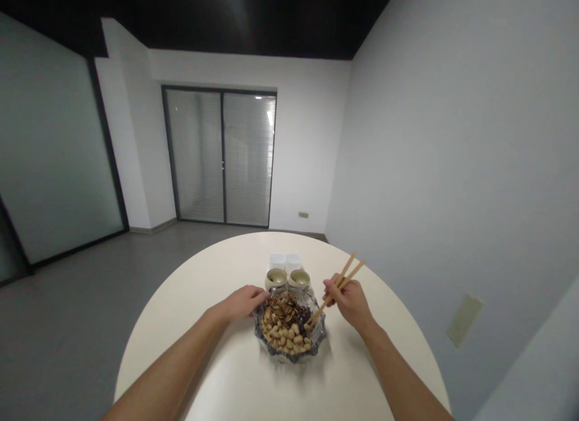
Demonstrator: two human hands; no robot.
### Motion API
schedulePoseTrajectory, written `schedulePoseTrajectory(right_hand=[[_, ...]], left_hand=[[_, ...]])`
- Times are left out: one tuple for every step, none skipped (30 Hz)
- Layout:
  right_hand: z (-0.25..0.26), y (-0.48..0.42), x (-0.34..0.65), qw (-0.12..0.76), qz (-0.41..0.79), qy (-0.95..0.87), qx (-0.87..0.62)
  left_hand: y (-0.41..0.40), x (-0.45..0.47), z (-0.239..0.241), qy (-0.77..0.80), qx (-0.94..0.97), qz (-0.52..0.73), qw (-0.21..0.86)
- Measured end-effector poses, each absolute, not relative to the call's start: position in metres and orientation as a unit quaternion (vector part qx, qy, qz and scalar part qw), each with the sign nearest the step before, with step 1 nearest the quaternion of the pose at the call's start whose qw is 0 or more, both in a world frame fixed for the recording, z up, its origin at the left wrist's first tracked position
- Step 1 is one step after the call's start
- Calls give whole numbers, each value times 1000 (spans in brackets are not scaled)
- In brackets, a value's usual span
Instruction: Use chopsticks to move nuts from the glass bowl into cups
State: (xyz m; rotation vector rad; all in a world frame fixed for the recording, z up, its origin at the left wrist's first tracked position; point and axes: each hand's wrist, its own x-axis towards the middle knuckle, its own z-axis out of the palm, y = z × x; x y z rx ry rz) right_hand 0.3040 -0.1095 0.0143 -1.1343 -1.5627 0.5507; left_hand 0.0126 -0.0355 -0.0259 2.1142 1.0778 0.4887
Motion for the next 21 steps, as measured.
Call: schedulePoseTrajectory(right_hand=[[15, -109, 304, 547, 230, -649, -476], [15, -109, 304, 557, 228, -642, -475], [16, -109, 304, 565, 227, -636, -474], [17, -108, 304, 570, 226, -632, -474], [17, -108, 304, 573, 225, -630, -473], [18, -108, 304, 574, 224, -629, -474], [18, -108, 305, 573, 222, -630, -474], [19, -108, 305, 572, 219, -632, -475], [19, -108, 305, 571, 216, -634, -475], [19, -108, 305, 570, 214, -635, -475], [19, -108, 305, 569, 212, -636, -476], [19, -108, 305, 570, 211, -635, -477], [18, -108, 305, 572, 211, -632, -478], [18, -108, 305, 575, 212, -629, -478], [18, -108, 305, 578, 213, -626, -478], [18, -108, 306, 582, 215, -622, -477], [18, -107, 306, 585, 216, -620, -476], [19, -107, 306, 586, 218, -619, -476], [19, -107, 306, 586, 219, -619, -475], [19, -107, 306, 583, 222, -621, -474], [19, -108, 306, 579, 225, -624, -474]], left_hand=[[-35, 12, -26, 418, 816, 188, 352], [-35, 12, -27, 419, 817, 187, 351], [-34, 12, -27, 418, 819, 187, 347], [-34, 11, -27, 417, 821, 188, 342], [-34, 11, -27, 417, 823, 190, 338], [-34, 11, -27, 417, 823, 190, 336], [-34, 11, -27, 418, 822, 191, 336], [-34, 11, -27, 419, 822, 190, 337], [-35, 11, -27, 419, 821, 190, 338], [-35, 11, -26, 419, 821, 190, 339], [-36, 11, -26, 418, 821, 191, 338], [-36, 11, -25, 417, 822, 192, 338], [-36, 11, -25, 416, 822, 193, 338], [-37, 11, -24, 415, 822, 193, 338], [-37, 10, -24, 415, 823, 193, 338], [-37, 10, -24, 414, 823, 193, 336], [-37, 10, -24, 413, 825, 193, 333], [-37, 10, -24, 412, 827, 193, 330], [-36, 10, -24, 411, 829, 193, 327], [-36, 10, -24, 410, 830, 193, 325], [-35, 10, -24, 410, 831, 193, 323]])
